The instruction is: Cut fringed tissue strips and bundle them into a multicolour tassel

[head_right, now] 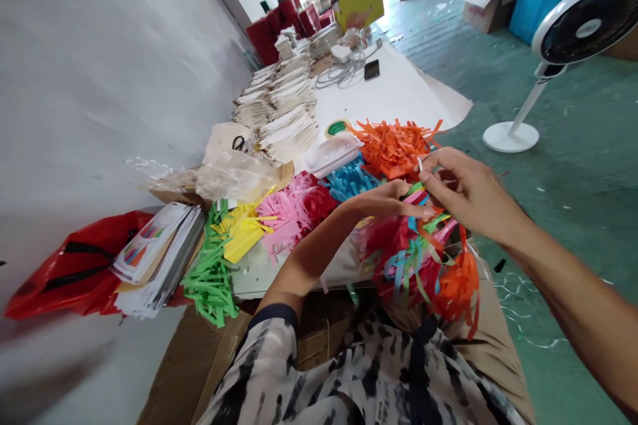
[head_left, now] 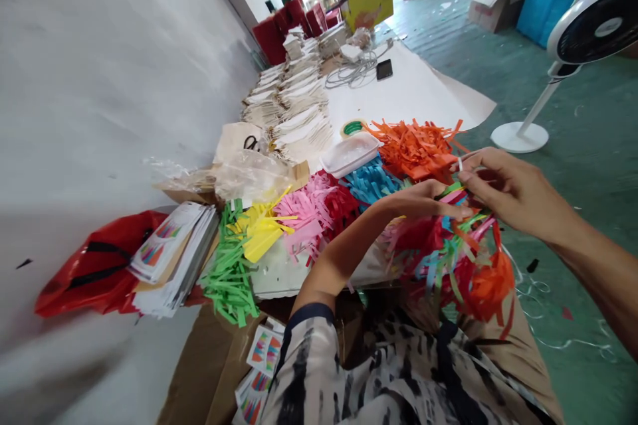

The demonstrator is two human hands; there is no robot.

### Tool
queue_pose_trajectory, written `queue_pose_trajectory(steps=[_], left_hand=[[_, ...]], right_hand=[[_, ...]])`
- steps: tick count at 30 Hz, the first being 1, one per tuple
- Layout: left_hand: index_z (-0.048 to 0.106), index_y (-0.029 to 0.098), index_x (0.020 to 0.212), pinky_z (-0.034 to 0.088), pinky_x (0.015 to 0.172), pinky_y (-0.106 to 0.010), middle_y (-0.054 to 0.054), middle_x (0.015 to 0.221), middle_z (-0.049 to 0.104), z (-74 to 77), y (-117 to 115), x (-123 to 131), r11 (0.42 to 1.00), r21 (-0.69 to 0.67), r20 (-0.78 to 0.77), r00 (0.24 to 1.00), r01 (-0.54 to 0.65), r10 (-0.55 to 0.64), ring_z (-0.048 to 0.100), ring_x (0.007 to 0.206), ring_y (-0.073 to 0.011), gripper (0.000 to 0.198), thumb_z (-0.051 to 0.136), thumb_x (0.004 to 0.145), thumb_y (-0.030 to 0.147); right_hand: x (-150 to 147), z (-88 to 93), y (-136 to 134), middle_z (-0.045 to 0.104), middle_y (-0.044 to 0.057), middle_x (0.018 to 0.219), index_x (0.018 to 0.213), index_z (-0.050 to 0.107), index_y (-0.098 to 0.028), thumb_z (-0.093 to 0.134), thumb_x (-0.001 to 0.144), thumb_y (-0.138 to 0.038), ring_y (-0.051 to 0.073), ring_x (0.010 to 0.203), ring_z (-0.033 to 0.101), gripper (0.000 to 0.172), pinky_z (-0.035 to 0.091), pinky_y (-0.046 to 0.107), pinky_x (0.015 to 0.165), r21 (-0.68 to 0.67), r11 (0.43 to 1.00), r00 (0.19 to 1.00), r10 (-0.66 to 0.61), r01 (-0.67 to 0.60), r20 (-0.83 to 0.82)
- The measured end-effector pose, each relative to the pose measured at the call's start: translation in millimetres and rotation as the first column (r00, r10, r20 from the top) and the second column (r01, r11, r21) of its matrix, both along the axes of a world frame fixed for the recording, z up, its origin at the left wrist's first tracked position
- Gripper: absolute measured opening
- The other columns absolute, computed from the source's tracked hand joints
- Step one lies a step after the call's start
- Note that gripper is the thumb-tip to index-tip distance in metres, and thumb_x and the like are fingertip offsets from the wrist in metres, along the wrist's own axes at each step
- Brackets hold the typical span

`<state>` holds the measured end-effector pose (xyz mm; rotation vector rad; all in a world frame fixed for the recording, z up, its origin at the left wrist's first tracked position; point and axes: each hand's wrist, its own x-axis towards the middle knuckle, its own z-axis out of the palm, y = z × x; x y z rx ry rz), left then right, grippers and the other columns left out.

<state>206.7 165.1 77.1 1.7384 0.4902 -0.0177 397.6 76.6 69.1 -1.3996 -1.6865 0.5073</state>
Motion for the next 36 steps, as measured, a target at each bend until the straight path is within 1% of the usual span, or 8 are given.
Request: queue_pose_trajectory(steps=[6, 12, 17, 21, 24, 27, 31, 36], left_hand=[[0.065, 0.017, 0.096, 0.050, 0.090, -0.029, -0.001, 0.096, 0.066, -4.7, 4, 9, 0.999, -0.042, -0.020, 1.000, -0.009, 0.008, 0.061, 0.093, -0.0171, 0.049, 0.083, 0.072, 0.056], [0.071, 0.019, 0.083, 0.052, 0.082, -0.030, 0.001, 0.079, 0.065, -9.7, -4, 29, 0.999, 0.051, -0.170, 0.985, 0.004, 0.005, 0.060, 0.081, -0.0173, 0.049, 0.088, 0.065, 0.061], [0.074, 0.018, 0.084, 0.053, 0.081, -0.031, 0.000, 0.082, 0.068, -23.9, -16, 49, 0.989, 0.104, -0.212, 0.974, 0.108, -0.085, 0.063, 0.081, -0.0173, 0.055, 0.086, 0.063, 0.067], [0.071, 0.018, 0.084, 0.053, 0.076, -0.033, -0.004, 0.086, 0.070, -30.6, -27, 64, 0.962, 0.226, -0.356, 0.932, 0.155, -0.067, 0.066, 0.081, -0.0206, 0.061, 0.080, 0.064, 0.076], [0.067, 0.019, 0.081, 0.053, 0.076, -0.035, -0.007, 0.088, 0.071, -33.1, -39, 75, 0.912, 0.381, -0.465, 0.884, 0.154, 0.045, 0.069, 0.085, -0.0259, 0.064, 0.077, 0.063, 0.080], [0.067, 0.020, 0.082, 0.054, 0.078, -0.035, -0.010, 0.093, 0.073, -36.7, -49, 82, 0.856, 0.504, -0.465, 0.872, 0.116, 0.155, 0.072, 0.092, -0.0280, 0.055, 0.077, 0.066, 0.072], [0.069, 0.020, 0.087, 0.056, 0.086, -0.037, -0.011, 0.100, 0.076, -39.4, -57, 85, 0.846, 0.520, -0.467, 0.868, 0.117, 0.167, 0.074, 0.100, -0.0298, 0.058, 0.075, 0.068, 0.074], [0.071, 0.018, 0.090, 0.051, 0.107, -0.048, -0.016, 0.111, 0.077, -36.8, -74, 97, 0.784, 0.578, -0.541, 0.826, 0.228, 0.159, 0.070, 0.118, -0.0355, 0.062, 0.075, 0.068, 0.076]], right_hand=[[5, 11.9, 16, 0.070, 0.004, 0.093, 0.096, 0.064, -0.024, 0.059, 0.098, -0.040, 0.015, 0.079, 0.058, 0.017, 0.043, 0.032, 0.071, -0.005, 1.000, 0.999, 0.000, 0.000, 0.048], [-4, 38.1, 38, 0.071, 0.001, 0.082, 0.096, 0.059, -0.025, 0.055, 0.101, -0.047, 0.012, 0.061, 0.052, 0.023, 0.041, 0.030, 0.060, -0.005, 1.000, 0.999, 0.003, -0.003, -0.033], [-29, 66.9, 51, 0.075, 0.001, 0.086, 0.096, 0.052, -0.026, 0.059, 0.099, -0.052, 0.013, 0.060, 0.066, 0.027, 0.049, 0.028, 0.053, -0.021, 0.994, 0.933, 0.097, -0.112, -0.348], [-47, 95.5, 62, 0.074, -0.002, 0.086, 0.094, 0.050, -0.027, 0.060, 0.100, -0.041, 0.013, 0.068, 0.071, 0.019, 0.061, 0.031, 0.064, 0.062, 0.983, 0.860, 0.183, -0.175, -0.477], [-56, 122.8, 64, 0.072, -0.005, 0.089, 0.094, 0.050, -0.027, 0.056, 0.103, -0.036, 0.010, 0.074, 0.070, 0.014, 0.065, 0.033, 0.076, 0.166, 0.962, 0.864, 0.266, -0.214, -0.428], [-60, 153.2, 58, 0.071, -0.007, 0.096, 0.098, 0.051, -0.027, 0.050, 0.106, -0.032, 0.006, 0.081, 0.069, 0.009, 0.064, 0.030, 0.084, 0.246, 0.938, 0.898, 0.315, -0.244, -0.306], [-57, 187.0, 46, 0.069, -0.012, 0.095, 0.102, 0.051, -0.024, 0.041, 0.104, -0.024, 0.000, 0.087, 0.069, 0.011, 0.061, 0.029, 0.086, 0.342, 0.908, 0.934, 0.313, -0.242, -0.170], [-58, 205.8, 39, 0.066, -0.016, 0.084, 0.105, 0.052, -0.015, 0.035, 0.094, -0.027, -0.004, 0.084, 0.068, 0.024, 0.055, 0.025, 0.080, 0.409, 0.885, 0.941, 0.304, -0.222, -0.147]])
